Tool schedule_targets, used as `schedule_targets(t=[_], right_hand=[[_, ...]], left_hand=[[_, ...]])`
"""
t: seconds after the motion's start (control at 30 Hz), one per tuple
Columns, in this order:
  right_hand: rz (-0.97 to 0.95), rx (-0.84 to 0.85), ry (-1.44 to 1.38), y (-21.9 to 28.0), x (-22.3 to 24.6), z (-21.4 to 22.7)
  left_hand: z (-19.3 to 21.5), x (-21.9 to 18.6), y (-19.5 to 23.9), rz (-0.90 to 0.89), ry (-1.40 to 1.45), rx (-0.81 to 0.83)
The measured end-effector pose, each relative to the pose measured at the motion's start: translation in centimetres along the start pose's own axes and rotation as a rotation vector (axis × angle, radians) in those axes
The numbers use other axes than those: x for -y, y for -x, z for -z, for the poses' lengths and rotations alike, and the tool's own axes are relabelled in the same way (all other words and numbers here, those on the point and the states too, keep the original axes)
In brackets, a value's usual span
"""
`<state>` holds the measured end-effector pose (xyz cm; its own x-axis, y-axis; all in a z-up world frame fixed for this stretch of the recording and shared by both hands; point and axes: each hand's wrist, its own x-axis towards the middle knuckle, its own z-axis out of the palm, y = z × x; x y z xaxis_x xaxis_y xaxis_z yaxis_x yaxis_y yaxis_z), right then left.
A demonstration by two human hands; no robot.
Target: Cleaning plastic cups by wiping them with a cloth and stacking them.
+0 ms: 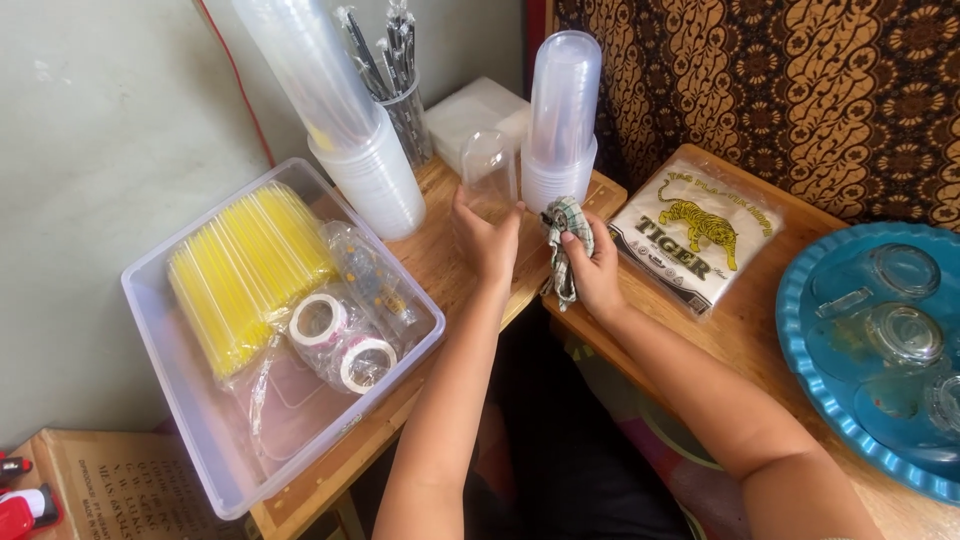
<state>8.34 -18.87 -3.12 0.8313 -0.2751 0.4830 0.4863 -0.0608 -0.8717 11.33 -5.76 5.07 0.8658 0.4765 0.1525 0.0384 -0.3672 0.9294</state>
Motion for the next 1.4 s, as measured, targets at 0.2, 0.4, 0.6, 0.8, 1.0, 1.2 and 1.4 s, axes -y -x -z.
schedule_targets(t=[0.2, 0.4, 0.6, 0.8, 1.0, 1.2, 1.4], right_hand=[[0.01, 0.004, 0.009, -0.1, -0.9, 0.1], [0.009, 0.012, 0.028, -0.2, -0.4, 0.2], [0.306, 0.337, 0.43, 0.0, -0.1, 0.8], [0.693, 0.511, 0.742, 0.8, 4.7, -0.2], [0.721, 0.663, 0.883, 1.6, 5.5, -0.8], [0.822, 0.624, 0.827, 2.1, 6.2, -2.9], [0.315, 0.768, 0.775, 1.8, 11.7, -8.1]], left_hand=[[-1.6, 2.1, -1.9, 0.013, 0.133, 0.059], [4.4, -5.7, 7.3, 0.044, 0.508, 0.127], [11.1, -8.2, 10.7, -0.343, 0.582, 0.121], [15.8, -10.4, 0.7, -0.548, 0.562, -0.092], [16.1, -4.7, -14.6, -0.517, 0.088, -0.349], [16.6, -2.2, -18.3, -0.347, 0.101, 0.169], [17.5, -2.3, -17.0, -0.351, -0.123, 0.169]])
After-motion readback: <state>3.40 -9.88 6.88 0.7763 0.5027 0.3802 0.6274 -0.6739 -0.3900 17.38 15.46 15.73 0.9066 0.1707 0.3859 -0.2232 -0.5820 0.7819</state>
